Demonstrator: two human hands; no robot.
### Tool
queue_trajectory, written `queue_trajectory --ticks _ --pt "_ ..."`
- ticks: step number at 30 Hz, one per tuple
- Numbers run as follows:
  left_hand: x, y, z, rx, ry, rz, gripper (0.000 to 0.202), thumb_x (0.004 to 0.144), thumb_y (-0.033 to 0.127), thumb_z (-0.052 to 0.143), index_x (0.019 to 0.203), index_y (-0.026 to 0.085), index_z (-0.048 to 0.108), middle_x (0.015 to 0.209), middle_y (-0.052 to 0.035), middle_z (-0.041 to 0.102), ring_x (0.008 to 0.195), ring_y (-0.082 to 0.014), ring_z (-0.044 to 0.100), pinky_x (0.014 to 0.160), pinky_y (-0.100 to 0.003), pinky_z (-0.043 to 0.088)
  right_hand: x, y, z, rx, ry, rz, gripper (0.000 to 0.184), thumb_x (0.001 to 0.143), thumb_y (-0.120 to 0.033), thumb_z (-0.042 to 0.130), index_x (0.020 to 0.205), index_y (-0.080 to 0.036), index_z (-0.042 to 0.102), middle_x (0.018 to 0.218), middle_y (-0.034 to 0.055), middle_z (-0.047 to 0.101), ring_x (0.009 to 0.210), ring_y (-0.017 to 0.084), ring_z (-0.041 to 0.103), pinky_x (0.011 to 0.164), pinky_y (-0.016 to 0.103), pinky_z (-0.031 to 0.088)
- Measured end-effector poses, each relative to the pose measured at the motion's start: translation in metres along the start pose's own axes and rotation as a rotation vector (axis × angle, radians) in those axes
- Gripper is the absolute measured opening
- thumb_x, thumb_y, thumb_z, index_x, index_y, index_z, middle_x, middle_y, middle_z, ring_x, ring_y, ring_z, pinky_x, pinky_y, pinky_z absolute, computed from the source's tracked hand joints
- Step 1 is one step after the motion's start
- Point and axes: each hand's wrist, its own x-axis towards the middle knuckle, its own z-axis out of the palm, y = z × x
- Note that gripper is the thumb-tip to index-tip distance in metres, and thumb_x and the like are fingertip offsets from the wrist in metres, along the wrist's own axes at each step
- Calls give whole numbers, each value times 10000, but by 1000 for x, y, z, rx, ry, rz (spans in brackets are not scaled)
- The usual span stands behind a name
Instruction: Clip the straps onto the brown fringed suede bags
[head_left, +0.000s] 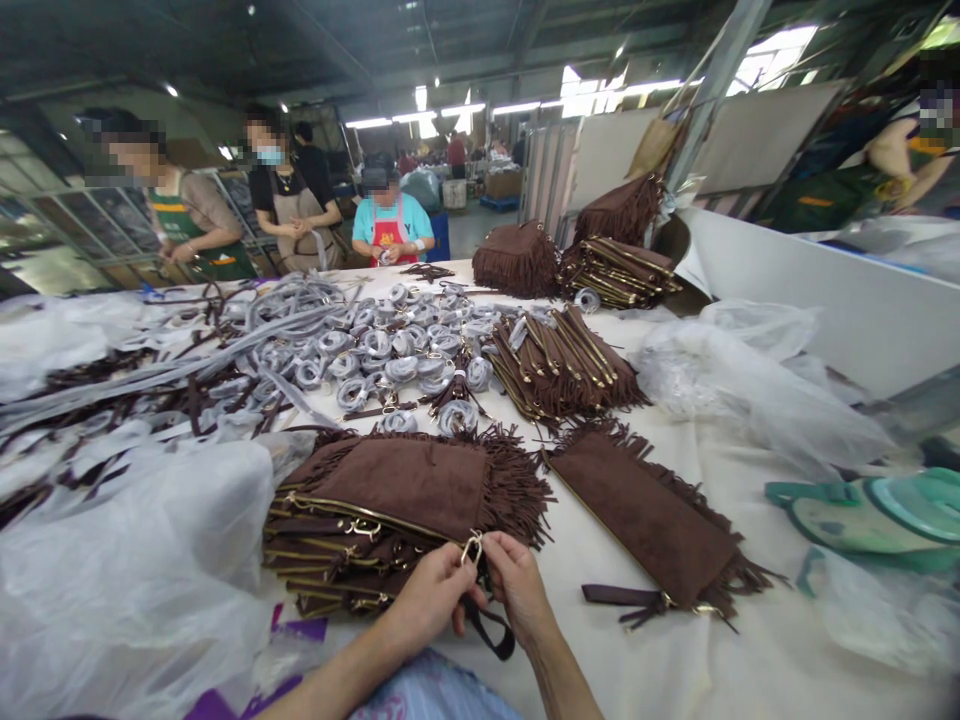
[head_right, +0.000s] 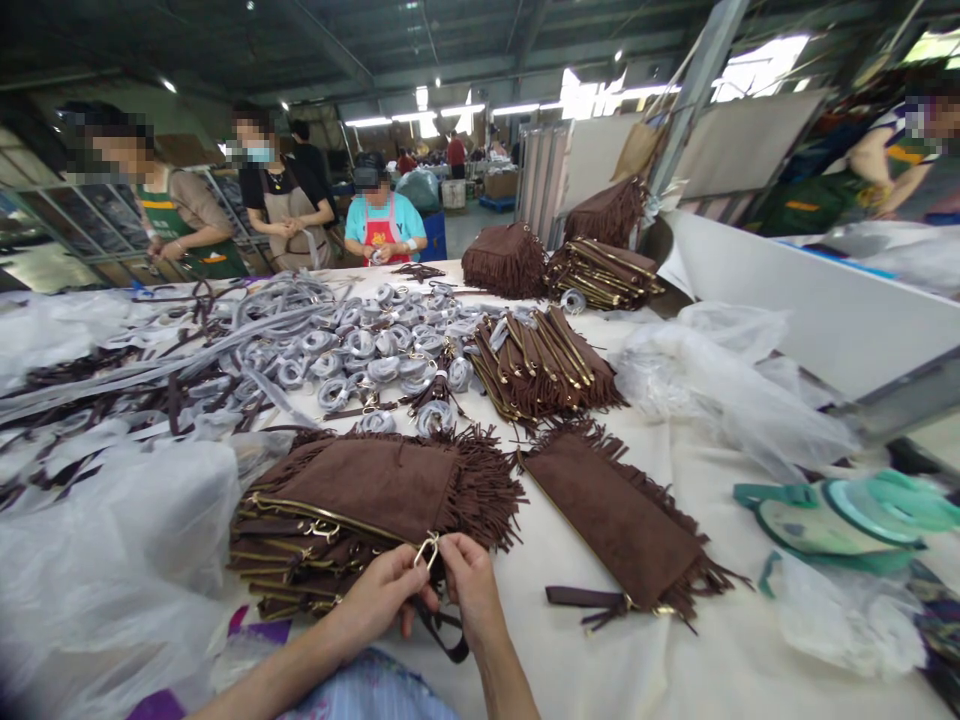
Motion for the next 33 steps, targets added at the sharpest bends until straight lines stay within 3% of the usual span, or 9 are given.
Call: queue_trajectory --ticks 2,5,8,12,16,21,24,29,33 --pt "-5 4 -1 111 -10 4 321 823 482 499 869 165 519 730 -26 642 417 -93 495 397 -204 369 -2 -1 3 -22 2 -2 507 605 -632 782 691 -158 622 430 -122 302 407 28 166 386 186 103" --pt "-17 19 -2 504 27 75 213 870 346 464 750 187 537 657 -10 609 504 -140 565 507 -236 393 -5 -3 5 -30 1 -2 498 619 -633 770 706 -164 626 435 -119 299 408 34 170 385 187 114" --pt "-27 40 -3 885 108 179 309 902 334 479 642 194 571 618 -38 603 613 -196 596 614 -286 399 -5 -5 4 -29 1 3 489 628 -632 763 712 -171 624 464 -94 375 416 45 236 390 189 172" --pt "-19 62 -7 1174 200 279 246 942 236 443 797 195 638 789 -71 649 737 -214 607 657 -291 405 -3 -6 3 -44 3 -15 489 611 -623 782 698 -164 636 473 -88 380 430 47 243 398 192 167" --pt "6 62 -14 1379 135 374 214 945 155 443 884 199 644 960 -73 628 882 -215 583 701 -289 429 -1 -4 2 -74 12 -21 512 611 -652 765 689 -166 624 471 -94 344 433 49 217 400 198 129" --pt "28 42 -20 1438 20 495 164 920 124 472 837 183 600 923 -70 605 891 -208 547 737 -291 446 -3 -3 2 -135 21 -20 536 602 -681 750 693 -168 621 510 -83 356 464 65 245 418 199 156" --pt "29 40 -25 1362 105 523 161 906 91 426 890 180 559 931 -69 591 872 -204 538 738 -292 441 -3 -8 -1 -178 41 -44 534 632 -694 719 740 -175 657 510 -81 354 466 78 253 427 213 168" --pt "22 59 -34 911 273 534 176 906 134 364 823 200 505 826 -21 554 754 -163 516 706 -276 408 -2 -30 -1 -437 112 -416 420 805 -607 615 862 -209 736 690 16 594 634 174 512 638 287 421" --pt "22 71 -37 696 274 560 153 854 145 390 767 199 503 771 -11 547 719 -156 495 674 -276 384 2 -49 9 -618 -53 -585 264 865 -466 603 878 -248 752 894 65 674 846 231 582 779 307 436"
